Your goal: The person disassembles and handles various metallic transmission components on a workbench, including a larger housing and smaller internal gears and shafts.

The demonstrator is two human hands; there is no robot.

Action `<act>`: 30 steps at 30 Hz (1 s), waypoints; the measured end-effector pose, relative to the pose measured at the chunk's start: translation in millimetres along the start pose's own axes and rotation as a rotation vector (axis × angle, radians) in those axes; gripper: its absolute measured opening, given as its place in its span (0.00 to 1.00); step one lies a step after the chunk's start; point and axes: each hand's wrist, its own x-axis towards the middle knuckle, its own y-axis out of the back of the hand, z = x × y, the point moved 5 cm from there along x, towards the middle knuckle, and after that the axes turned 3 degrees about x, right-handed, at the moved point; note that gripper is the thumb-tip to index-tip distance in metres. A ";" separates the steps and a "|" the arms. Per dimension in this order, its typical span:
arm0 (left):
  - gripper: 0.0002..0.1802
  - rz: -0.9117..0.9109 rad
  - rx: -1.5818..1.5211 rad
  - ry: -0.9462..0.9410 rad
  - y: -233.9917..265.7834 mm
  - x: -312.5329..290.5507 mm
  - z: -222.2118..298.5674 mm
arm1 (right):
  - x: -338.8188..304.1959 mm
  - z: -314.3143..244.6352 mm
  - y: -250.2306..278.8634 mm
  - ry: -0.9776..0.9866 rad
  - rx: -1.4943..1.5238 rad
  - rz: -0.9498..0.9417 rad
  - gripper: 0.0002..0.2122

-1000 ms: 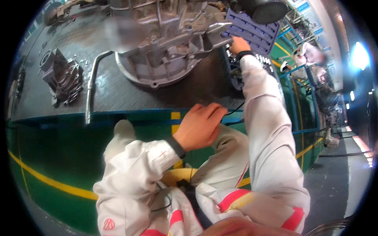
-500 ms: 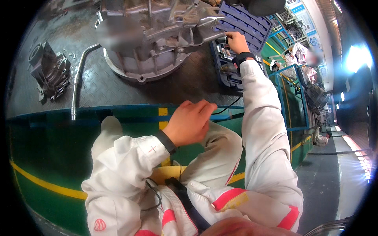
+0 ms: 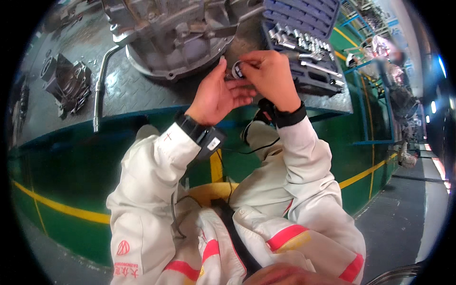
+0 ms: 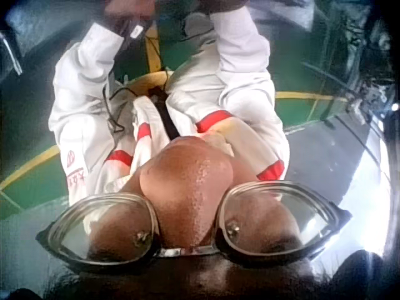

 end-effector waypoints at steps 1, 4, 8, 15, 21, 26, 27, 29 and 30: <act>0.25 -0.014 -0.054 -0.006 13.5 2.9 -0.7 | -8.1 -4.4 -10.6 0.030 0.129 0.010 0.10; 0.20 -0.077 -0.197 -0.004 41.0 3.2 0.2 | -26.2 -3.6 -13.4 -0.047 0.304 0.103 0.13; 0.19 0.172 0.166 -0.234 17.6 -13.9 22.5 | -44.1 34.4 -28.1 -0.462 1.066 0.228 0.19; 0.22 0.254 1.207 -0.744 -12.4 -20.1 30.2 | -61.1 12.6 -80.3 -0.879 1.798 -0.038 0.23; 0.22 0.324 0.875 -0.682 -11.6 -19.8 28.1 | -61.0 24.1 -70.6 -0.785 1.967 -0.161 0.20; 0.21 0.458 0.972 -0.780 0.3 -33.1 49.7 | -58.9 17.4 -53.0 -0.622 2.012 -0.195 0.21; 0.20 0.480 1.017 -0.778 2.1 -35.2 52.5 | -59.2 19.6 -50.1 -0.589 1.968 -0.184 0.21; 0.21 0.506 0.989 -0.757 4.5 -39.1 53.7 | -58.6 19.2 -42.9 -0.523 1.883 -0.167 0.21; 0.21 0.512 0.981 -0.747 6.0 -40.5 54.4 | -58.9 17.5 -39.9 -0.530 1.878 -0.168 0.20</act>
